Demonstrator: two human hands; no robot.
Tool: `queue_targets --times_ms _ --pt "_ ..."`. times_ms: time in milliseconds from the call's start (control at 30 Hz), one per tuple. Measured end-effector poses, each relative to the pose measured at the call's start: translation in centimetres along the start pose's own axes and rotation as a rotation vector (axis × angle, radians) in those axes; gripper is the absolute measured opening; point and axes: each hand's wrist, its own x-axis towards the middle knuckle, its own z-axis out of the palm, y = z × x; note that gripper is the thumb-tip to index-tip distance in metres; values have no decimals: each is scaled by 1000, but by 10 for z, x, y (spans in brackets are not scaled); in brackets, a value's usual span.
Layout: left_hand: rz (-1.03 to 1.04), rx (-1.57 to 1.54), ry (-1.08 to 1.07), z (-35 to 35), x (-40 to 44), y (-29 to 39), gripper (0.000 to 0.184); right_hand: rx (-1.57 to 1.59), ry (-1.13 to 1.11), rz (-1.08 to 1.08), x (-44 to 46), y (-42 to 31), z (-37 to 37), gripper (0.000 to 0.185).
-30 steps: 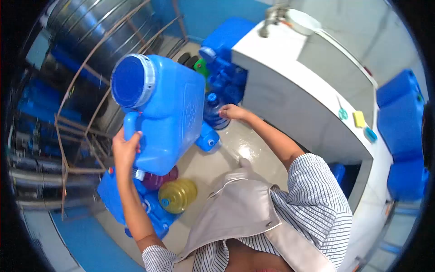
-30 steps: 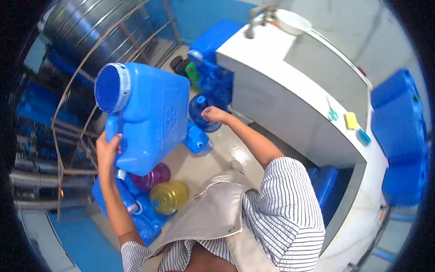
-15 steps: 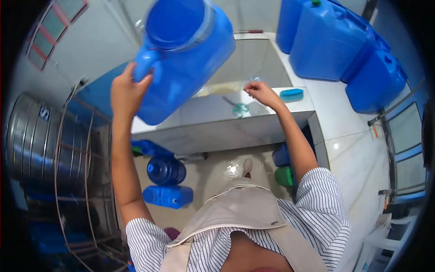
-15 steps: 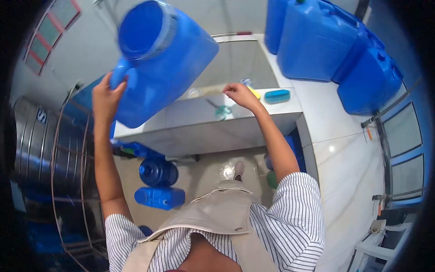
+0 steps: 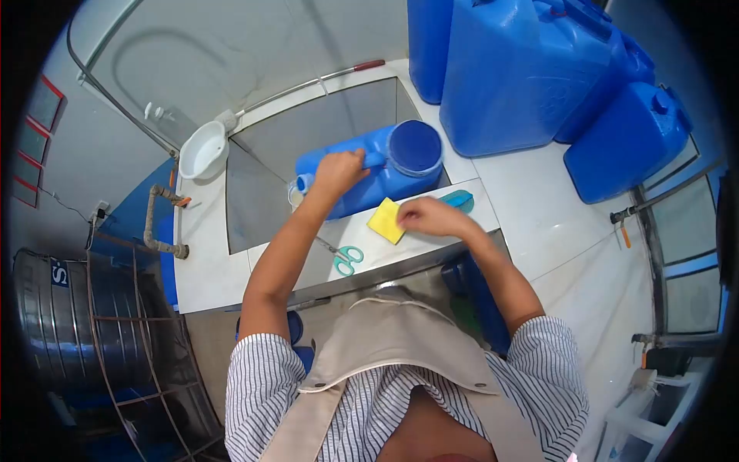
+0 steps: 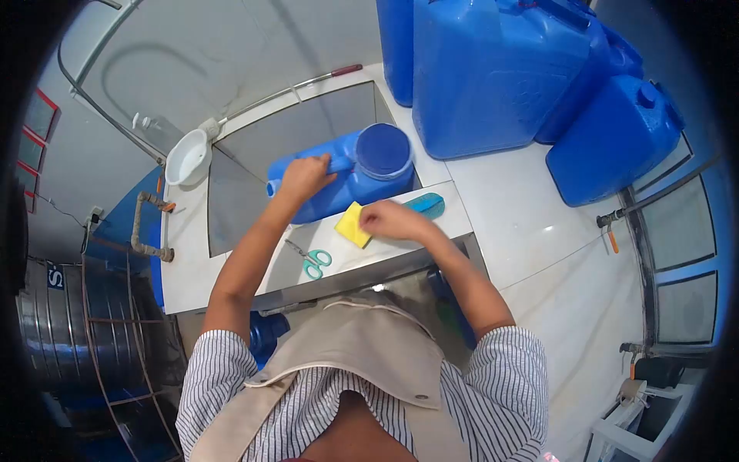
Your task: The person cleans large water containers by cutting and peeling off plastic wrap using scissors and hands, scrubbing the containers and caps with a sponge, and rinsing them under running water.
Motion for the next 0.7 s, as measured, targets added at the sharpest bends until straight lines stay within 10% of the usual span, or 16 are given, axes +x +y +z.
queue_targets --times_ms 267,533,700 --pt "162 -392 333 -29 -50 -21 34 -290 -119 -105 52 -25 117 26" --pt "116 -147 78 -2 -95 -74 32 -504 -117 31 54 -48 138 18" --pt "-451 -385 29 21 -96 -78 36 -495 -232 168 59 -52 100 20"
